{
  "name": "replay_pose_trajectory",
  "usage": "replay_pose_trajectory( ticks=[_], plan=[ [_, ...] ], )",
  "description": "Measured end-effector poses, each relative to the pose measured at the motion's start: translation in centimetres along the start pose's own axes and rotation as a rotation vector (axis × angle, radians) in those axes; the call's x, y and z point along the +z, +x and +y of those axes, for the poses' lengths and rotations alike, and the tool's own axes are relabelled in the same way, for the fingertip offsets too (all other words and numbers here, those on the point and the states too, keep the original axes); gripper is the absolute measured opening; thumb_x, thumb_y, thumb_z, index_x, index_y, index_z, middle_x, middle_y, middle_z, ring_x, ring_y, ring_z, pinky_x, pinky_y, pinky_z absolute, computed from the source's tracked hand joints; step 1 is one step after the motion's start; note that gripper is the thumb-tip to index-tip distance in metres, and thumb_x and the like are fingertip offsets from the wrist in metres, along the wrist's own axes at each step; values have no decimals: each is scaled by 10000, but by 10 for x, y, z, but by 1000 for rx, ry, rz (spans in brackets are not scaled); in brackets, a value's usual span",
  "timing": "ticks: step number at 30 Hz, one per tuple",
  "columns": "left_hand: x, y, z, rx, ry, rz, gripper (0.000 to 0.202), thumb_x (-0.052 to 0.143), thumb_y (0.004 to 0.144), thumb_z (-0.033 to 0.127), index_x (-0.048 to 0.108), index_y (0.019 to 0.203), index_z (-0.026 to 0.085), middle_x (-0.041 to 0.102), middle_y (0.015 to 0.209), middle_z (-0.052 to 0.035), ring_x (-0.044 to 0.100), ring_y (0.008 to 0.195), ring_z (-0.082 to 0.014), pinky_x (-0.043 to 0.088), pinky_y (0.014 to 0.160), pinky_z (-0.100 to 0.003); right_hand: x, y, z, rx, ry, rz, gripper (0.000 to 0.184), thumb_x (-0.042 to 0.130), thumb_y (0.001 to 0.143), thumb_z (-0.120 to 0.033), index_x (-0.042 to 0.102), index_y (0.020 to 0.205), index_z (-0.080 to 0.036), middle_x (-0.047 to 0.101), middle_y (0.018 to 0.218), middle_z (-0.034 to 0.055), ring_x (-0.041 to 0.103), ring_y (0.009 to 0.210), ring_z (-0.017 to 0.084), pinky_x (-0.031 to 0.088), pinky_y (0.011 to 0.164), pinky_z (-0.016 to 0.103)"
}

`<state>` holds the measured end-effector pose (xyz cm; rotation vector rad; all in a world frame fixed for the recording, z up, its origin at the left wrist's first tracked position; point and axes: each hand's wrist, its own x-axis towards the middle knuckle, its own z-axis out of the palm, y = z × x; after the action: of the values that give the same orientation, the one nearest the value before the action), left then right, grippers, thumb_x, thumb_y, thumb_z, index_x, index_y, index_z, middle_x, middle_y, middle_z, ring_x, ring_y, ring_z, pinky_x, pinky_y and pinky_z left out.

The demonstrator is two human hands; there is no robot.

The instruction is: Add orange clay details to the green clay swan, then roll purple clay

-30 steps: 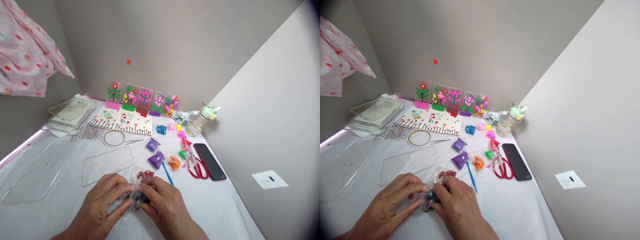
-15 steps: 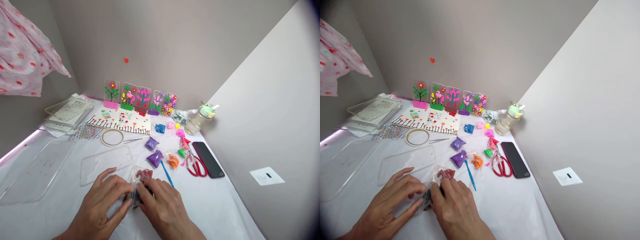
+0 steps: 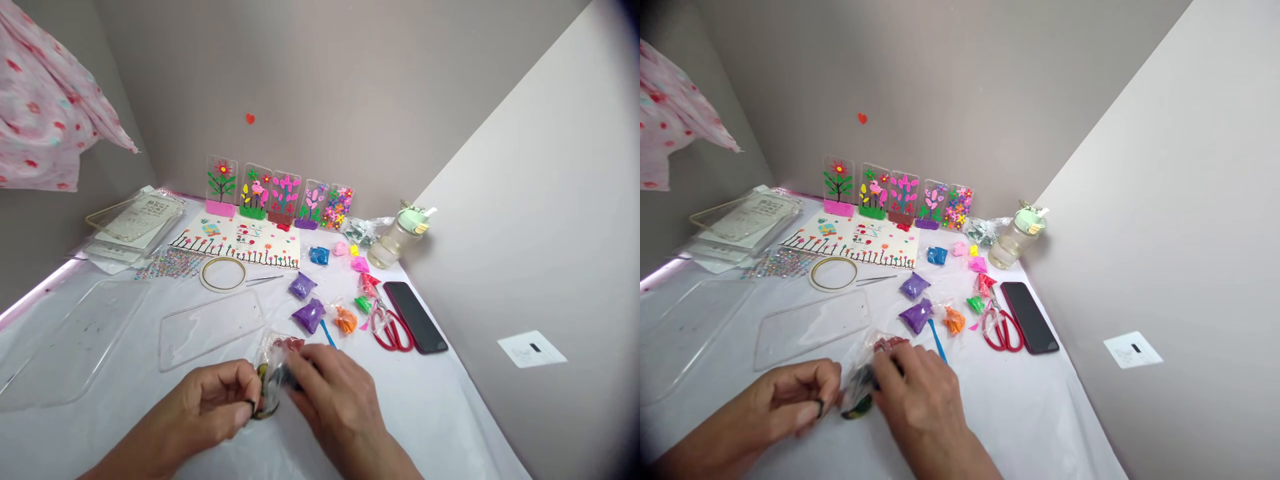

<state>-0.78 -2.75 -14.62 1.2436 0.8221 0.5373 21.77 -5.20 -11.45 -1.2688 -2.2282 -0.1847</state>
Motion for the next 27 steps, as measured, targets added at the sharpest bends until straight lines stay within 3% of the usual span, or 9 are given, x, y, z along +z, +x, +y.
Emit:
replay_pose_trajectory(
  ticks=[3, 7, 10, 14, 17, 19, 23, 27],
  plan=[
    [-4, -2, 11, -46, -283, -82, 233, 674, 813, 442, 637, 781, 215, 557, 674, 18, 576, 782, -152, 466, 753, -220, 1, -3, 30, 162, -63, 55, 207, 501, 977, -226, 617, 1145, -188, 674, 1004, 71, 651, 832, 180, 490, 693, 270],
    [-3, 2, 19, -124, -413, 32, 179, 633, 895, 435, 687, 928, 267, 632, 825, 38, 565, 685, -83, 477, 734, -186, 5, -9, 71, 467, -108, 91, 258, 451, 985, -282, 616, 1156, -181, 662, 1110, 108, 651, 964, 235, 512, 755, 327],
    [-1, 6, 15, -137, -431, 128, 210, 664, 878, 434, 712, 1011, 278, 634, 854, 34, 595, 716, -95, 509, 773, -205, 9, -11, 89, 589, -111, 103, 331, 451, 972, -339, 581, 1231, -180, 652, 1185, 128, 637, 1013, 280, 512, 800, 395],
    [-2, 8, 8, -142, -335, 227, 374, 659, 847, 552, 707, 1106, 287, 623, 832, 34, 660, 848, -131, 505, 885, -215, 15, -10, 99, 622, -67, 98, 347, 477, 951, -353, 577, 1227, -167, 651, 1204, 139, 623, 1039, 291, 501, 855, 442],
    [-2, 7, 7, -161, -251, 266, 477, 631, 839, 613, 652, 1212, 316, 677, 998, 25, 664, 1049, -165, 477, 958, -208, 14, -8, 105, 620, -56, 165, 320, 485, 939, -337, 603, 1179, -160, 659, 1128, 130, 631, 967, 254, 510, 826, 403],
    [-3, 6, 8, -182, -189, 285, 507, 643, 828, 618, 623, 1243, 327, 697, 1076, 19, 656, 1094, -173, 495, 914, -201, 12, -8, 109, 643, -61, 215, 328, 481, 937, -321, 603, 1200, -169, 641, 1134, 123, 632, 925, 233, 515, 801, 383],
    [-5, 8, 10, -100, -110, 293, 411, 682, 811, 584, 691, 1055, 253, 720, 838, 13, 694, 869, -159, 525, 826, -214, 12, -11, 119, 702, 1, 157, 380, 469, 927, -290, 570, 1271, -166, 586, 1248, 148, 634, 932, 225, 527, 834, 406],
    [-4, 7, 13, -43, -88, 295, 355, 671, 814, 566, 656, 844, 212, 695, 695, 20, 645, 662, -144, 513, 707, -238, 11, -12, 114, 672, 34, 137, 420, 462, 939, -288, 523, 1336, -164, 557, 1326, 162, 636, 974, 232, 530, 877, 444]
  ],
)
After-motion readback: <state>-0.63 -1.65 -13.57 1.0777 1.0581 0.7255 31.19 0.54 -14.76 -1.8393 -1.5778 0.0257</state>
